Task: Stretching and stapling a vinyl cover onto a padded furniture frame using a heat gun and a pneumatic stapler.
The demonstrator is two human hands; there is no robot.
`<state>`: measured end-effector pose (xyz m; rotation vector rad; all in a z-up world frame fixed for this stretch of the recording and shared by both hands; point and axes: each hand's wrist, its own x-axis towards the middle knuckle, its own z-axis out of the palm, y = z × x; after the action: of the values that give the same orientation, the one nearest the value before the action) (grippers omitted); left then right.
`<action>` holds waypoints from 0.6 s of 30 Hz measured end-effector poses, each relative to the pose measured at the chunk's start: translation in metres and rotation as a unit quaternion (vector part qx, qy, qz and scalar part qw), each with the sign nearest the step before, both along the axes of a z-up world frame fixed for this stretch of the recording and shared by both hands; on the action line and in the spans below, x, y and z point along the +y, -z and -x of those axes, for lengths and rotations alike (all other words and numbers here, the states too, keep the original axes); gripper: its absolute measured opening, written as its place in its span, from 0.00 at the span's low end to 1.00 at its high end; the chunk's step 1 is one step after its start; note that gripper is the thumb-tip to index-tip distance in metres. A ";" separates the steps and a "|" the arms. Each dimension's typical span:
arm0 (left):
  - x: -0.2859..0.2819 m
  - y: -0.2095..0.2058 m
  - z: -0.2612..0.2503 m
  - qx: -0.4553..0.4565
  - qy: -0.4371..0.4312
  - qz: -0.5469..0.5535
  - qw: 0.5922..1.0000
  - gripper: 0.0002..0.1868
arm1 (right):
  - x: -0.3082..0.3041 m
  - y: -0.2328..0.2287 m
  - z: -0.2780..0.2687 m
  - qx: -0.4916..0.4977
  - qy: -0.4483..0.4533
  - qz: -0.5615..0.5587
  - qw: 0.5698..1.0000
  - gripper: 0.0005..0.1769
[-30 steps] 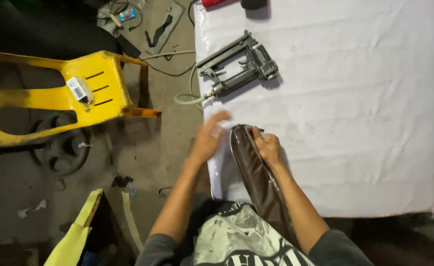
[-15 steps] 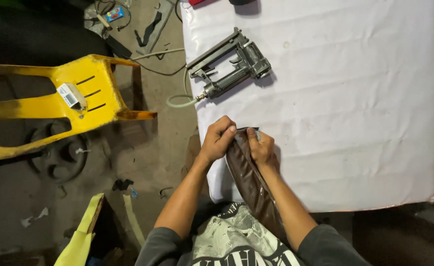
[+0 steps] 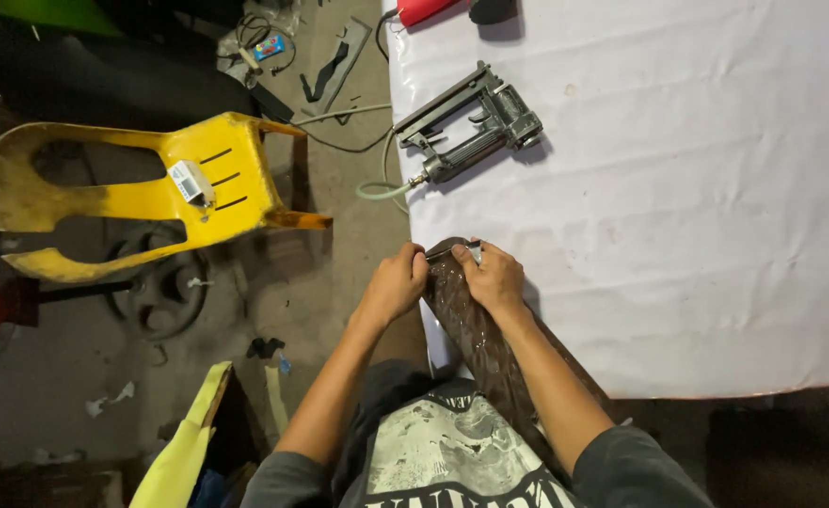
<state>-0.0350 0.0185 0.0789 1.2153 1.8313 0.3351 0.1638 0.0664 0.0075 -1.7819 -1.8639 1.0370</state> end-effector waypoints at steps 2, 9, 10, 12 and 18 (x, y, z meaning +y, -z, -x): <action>-0.005 0.008 0.001 0.016 0.005 0.015 1.000 0.25 | -0.003 0.008 -0.002 -0.017 -0.014 -0.011 1.000 0.33; -0.013 0.021 -0.006 0.044 -0.001 -0.174 0.984 0.21 | -0.004 0.018 -0.005 -0.053 -0.061 -0.078 0.994 0.31; -0.007 0.029 -0.007 -0.015 -0.023 -0.330 0.944 0.17 | 0.003 0.019 -0.004 -0.053 -0.069 -0.095 0.992 0.28; -0.005 0.044 -0.017 -0.115 -0.037 -0.341 0.932 0.19 | 0.013 0.002 -0.016 -0.031 -0.072 -0.014 0.997 0.28; 0.035 -0.005 -0.055 -0.326 -0.065 -0.372 0.866 0.48 | 0.019 0.039 -0.066 0.082 -0.009 0.183 0.980 0.28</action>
<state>0.0197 0.0532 0.0844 1.2391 1.1872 1.4460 0.2295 0.0852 -0.0310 -1.8043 -1.6749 1.5658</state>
